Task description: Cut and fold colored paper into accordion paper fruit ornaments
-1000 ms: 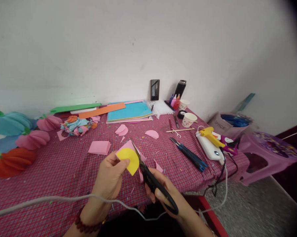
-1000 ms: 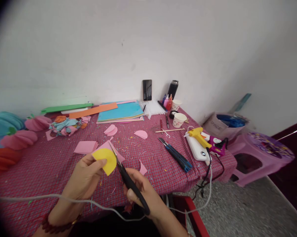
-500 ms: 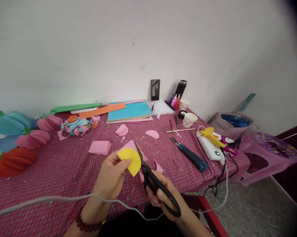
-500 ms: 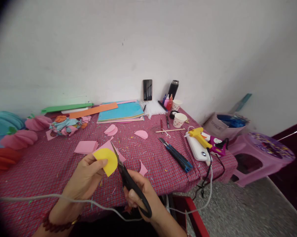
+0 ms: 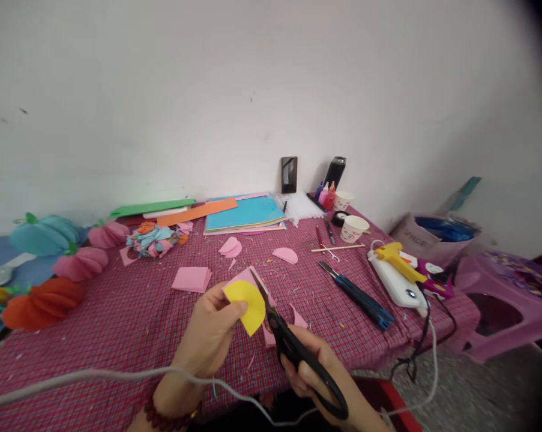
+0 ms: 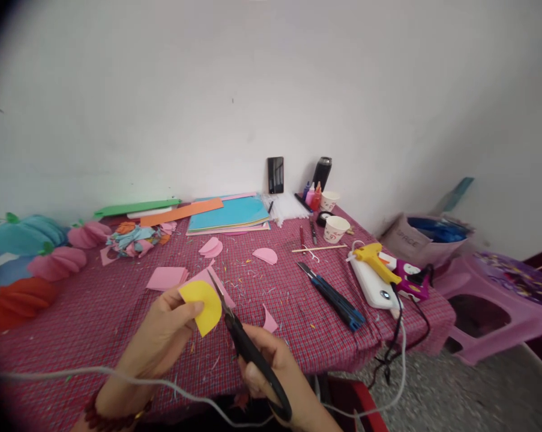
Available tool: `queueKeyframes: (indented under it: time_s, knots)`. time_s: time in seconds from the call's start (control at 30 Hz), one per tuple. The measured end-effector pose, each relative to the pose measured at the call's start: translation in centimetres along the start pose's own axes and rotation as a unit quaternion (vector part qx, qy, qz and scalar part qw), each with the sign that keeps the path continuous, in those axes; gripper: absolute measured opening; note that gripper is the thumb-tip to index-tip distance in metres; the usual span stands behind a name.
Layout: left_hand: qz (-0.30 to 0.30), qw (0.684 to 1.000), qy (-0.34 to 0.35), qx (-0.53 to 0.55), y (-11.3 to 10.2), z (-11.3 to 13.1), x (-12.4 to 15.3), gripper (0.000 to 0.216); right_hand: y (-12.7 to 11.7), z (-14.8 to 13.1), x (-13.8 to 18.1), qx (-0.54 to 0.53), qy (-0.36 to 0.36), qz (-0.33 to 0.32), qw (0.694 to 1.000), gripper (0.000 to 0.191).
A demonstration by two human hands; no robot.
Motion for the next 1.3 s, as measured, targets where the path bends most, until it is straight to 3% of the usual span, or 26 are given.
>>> queueKeyframes:
  time_s: [0.6,0.73,1.0,1.3]
  knots:
    - [-0.029,0.998,-0.018,-0.058,-0.3,1.6,-0.1,0.019,-1.0,-0.9,0.5,0.101,0.021,-0.016,0.995,0.049]
    - [-0.039,0.996,-0.015,-0.084,-0.3,2.1,-0.1,0.014,-0.7,-1.3,0.6,0.104,0.019,-0.031,0.994,0.055]
    - [-0.094,0.987,-0.063,-0.109,-0.8,2.9,-0.6,0.015,-0.7,-1.3,0.2,0.128,0.020,-0.031,0.991,0.045]
    - [-0.151,0.967,-0.107,-0.175,-2.3,3.5,-1.3,0.013,-1.4,-2.3,-0.5,0.144,0.085,-0.086,0.982,0.046]
Point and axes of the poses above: each hand's wrist, its own x-axis away from the middle knuckle, its own y-axis out of the palm, z = x × y, the point moved 6 cm from there along -x, towards the middle knuckle, and after that the axes turned 12 degrees about x, right-handed, at the moved point
